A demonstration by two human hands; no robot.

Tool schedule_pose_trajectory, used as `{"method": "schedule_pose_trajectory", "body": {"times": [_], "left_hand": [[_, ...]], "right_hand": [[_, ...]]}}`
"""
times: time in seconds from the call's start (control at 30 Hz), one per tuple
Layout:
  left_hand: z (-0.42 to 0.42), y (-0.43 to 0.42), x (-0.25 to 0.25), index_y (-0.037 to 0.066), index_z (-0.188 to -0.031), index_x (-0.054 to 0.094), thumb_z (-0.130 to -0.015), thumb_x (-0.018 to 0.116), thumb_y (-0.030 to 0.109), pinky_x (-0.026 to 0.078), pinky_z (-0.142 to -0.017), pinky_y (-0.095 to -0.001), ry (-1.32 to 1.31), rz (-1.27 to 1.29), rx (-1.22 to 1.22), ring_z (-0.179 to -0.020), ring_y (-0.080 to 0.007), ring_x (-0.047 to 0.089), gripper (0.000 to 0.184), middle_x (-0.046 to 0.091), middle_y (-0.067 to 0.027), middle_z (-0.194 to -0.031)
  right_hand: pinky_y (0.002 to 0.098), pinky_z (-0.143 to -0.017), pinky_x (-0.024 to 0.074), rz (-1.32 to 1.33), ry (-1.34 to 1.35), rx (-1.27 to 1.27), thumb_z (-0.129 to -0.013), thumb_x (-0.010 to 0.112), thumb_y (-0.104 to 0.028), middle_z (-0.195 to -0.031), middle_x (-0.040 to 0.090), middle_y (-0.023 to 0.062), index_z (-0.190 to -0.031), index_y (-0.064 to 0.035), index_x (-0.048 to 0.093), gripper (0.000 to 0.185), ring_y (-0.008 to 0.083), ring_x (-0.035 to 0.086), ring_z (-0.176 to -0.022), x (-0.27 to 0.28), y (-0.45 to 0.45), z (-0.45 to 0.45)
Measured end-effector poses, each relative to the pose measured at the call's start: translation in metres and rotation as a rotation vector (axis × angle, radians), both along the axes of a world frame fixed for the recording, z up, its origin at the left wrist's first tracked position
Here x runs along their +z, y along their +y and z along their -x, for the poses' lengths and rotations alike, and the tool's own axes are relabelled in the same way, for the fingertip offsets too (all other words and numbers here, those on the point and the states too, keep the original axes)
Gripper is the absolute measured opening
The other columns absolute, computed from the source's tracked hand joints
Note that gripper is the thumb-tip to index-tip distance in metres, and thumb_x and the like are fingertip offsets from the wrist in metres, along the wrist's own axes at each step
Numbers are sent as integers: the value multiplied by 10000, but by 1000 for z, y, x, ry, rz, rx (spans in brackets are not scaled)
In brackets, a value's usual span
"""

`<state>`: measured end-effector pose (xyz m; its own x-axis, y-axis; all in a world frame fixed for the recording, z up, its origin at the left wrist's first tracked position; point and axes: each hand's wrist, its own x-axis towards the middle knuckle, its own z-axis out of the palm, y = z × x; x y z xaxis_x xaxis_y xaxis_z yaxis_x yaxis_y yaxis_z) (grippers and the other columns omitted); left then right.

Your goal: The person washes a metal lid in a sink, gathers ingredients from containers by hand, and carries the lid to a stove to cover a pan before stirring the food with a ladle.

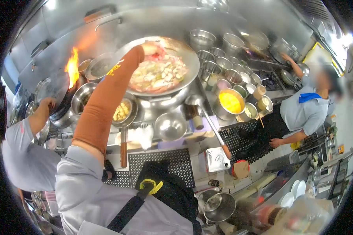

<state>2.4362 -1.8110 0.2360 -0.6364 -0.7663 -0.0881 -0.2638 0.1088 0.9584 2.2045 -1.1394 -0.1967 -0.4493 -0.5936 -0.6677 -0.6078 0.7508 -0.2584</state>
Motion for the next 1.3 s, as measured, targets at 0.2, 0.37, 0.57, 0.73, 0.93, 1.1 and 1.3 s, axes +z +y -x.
{"method": "schedule_pose_trajectory", "body": {"times": [0.2,0.37,0.57,0.73,0.93,1.1,1.3], "left_hand": [[58,-119,-13,11,-969,588,-803,565,-34,551,-581,-292,-46,127,78,-704,-156,621,173,629,-87,-778],[32,-256,-34,50,-937,588,-797,533,22,536,-485,-330,-669,866,70,-563,-184,617,153,630,-112,-717],[-50,-297,-52,23,-853,589,-733,544,-1,489,-430,-325,-871,795,-316,-475,-193,577,130,603,-98,-617],[-42,-166,2,35,-944,594,-768,575,77,514,-536,-294,-451,412,-93,-636,-129,598,181,617,-49,-756],[-38,-155,19,58,-1027,590,-807,605,153,513,-599,-268,28,424,48,-765,-112,599,240,613,-23,-860],[-48,-171,-6,76,-1062,600,-803,643,203,484,-806,-312,-473,1045,-140,-889,-160,598,291,631,-48,-986],[-30,-110,-40,74,-1089,608,-682,761,175,473,-838,-344,-686,850,-128,-992,-215,577,446,563,-112,-1185]], "right_hand": [[348,-583,514,-44,27,-107,-749,674,-139,-719,647,138,-841,6,620,180,225,652,-673,21,-38,5],[347,-576,514,-119,6,-202,-750,677,-127,-717,644,141,-846,16,611,184,223,650,-667,30,-38,-3],[346,-567,513,-180,-37,-271,-751,681,-113,-714,640,144,-852,28,601,191,222,647,-661,35,-30,-8],[346,-559,513,-204,-71,-290,-752,684,-101,-712,637,146,-857,39,592,197,220,645,-655,39,-20,-6],[345,-550,512,-214,-138,-309,-754,688,-86,-709,633,149,-862,51,582,205,218,643,-648,54,11,-4],[345,-542,511,-169,-294,-394,-755,691,-75,-707,630,151,-867,62,573,212,217,640,-642,111,23,11],[297,-493,476,138,-558,-519,-758,642,-33,-734,615,91,-1031,31,534,300,154,576,-553,131,52,49]]}}
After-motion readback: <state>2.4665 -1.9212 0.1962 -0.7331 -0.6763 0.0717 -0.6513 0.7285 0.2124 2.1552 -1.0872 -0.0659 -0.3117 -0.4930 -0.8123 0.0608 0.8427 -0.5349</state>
